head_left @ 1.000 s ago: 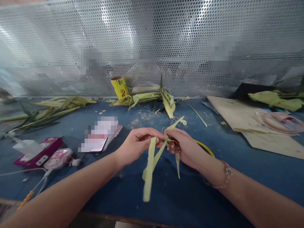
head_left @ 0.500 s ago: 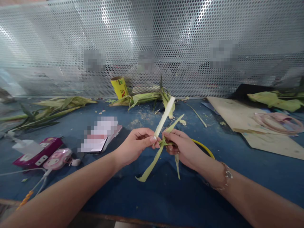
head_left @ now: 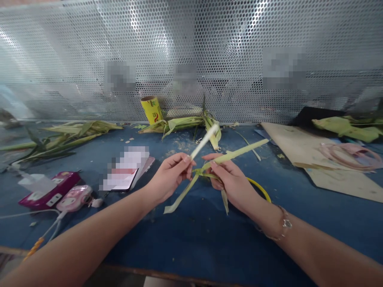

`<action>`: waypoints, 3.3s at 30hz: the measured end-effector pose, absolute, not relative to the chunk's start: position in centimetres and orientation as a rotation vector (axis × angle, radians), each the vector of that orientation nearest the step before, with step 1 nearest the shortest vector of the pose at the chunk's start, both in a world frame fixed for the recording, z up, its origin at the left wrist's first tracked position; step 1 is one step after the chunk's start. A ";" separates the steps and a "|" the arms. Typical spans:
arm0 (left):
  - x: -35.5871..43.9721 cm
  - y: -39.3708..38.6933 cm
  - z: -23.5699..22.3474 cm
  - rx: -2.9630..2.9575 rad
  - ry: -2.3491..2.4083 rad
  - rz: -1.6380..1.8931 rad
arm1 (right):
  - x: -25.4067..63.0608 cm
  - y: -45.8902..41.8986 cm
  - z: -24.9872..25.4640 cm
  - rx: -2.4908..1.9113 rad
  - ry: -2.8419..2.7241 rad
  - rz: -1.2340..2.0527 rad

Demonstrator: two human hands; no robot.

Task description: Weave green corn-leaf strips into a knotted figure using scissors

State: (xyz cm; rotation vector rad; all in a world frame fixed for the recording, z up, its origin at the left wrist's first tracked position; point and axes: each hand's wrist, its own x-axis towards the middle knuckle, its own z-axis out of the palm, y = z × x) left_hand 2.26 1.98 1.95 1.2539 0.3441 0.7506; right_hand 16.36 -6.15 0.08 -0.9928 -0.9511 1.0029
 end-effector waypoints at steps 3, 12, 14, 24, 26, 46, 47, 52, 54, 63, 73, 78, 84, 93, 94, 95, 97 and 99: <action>2.4 2.2 2.1 1.127 0.350 0.772 | 16.4 -6.1 0.0 -0.979 -0.923 0.988; 2.0 2.0 2.5 0.968 0.293 0.767 | 16.5 -6.3 0.0 -0.933 -0.866 0.928; 1.9 2.1 2.4 1.005 0.266 0.765 | 16.4 -6.3 0.1 -0.913 -0.816 0.929; 2.0 3.2 1.4 1.207 0.445 0.505 | 17.0 -5.9 0.4 -0.837 -0.692 0.932; 1.9 3.3 1.6 1.206 0.455 0.504 | 17.2 -5.8 0.3 -0.841 -0.693 0.899; 2.5 2.7 1.5 1.125 0.319 0.898 | 16.3 -6.2 -0.4 -1.007 -0.968 0.878; 2.5 2.7 1.6 1.119 0.327 0.895 | 16.3 -6.3 -0.3 -1.030 -0.989 0.876; 2.4 2.4 1.8 1.127 0.314 0.818 | 15.9 -7.0 0.7 -1.147 -1.069 0.821; 2.3 2.2 1.8 1.151 0.295 0.786 | 15.7 -7.3 1.0 -1.151 -1.105 0.761; 1.8 1.5 1.8 1.407 0.247 0.637 | 15.1 -8.1 1.2 -1.057 -1.213 0.702; 1.8 1.7 1.6 1.487 0.284 0.641 | 14.8 -8.0 0.5 -0.891 -1.253 0.918; 1.6 1.8 0.9 1.509 0.237 0.759 | 15.5 -7.5 -0.4 -0.954 -1.196 0.796; 2.0 1.3 1.1 1.657 0.213 0.866 | 15.6 -7.4 0.1 -0.892 -0.991 0.922; 1.8 1.8 1.8 2.004 0.147 1.106 | 15.3 -7.6 0.6 -0.915 -0.877 1.024; 1.8 1.9 1.8 1.956 0.161 1.076 | 15.3 -7.6 0.5 -0.922 -0.889 1.018; 1.8 1.9 1.7 1.883 0.183 1.036 | 15.3 -7.6 0.5 -0.932 -0.910 1.008; 1.9 2.1 1.5 1.711 0.213 0.949 | 15.4 -7.5 0.3 -0.947 -0.957 0.990; 2.0 2.2 1.3 1.582 0.205 0.862 | 15.5 -7.6 0.1 -0.959 -0.998 0.972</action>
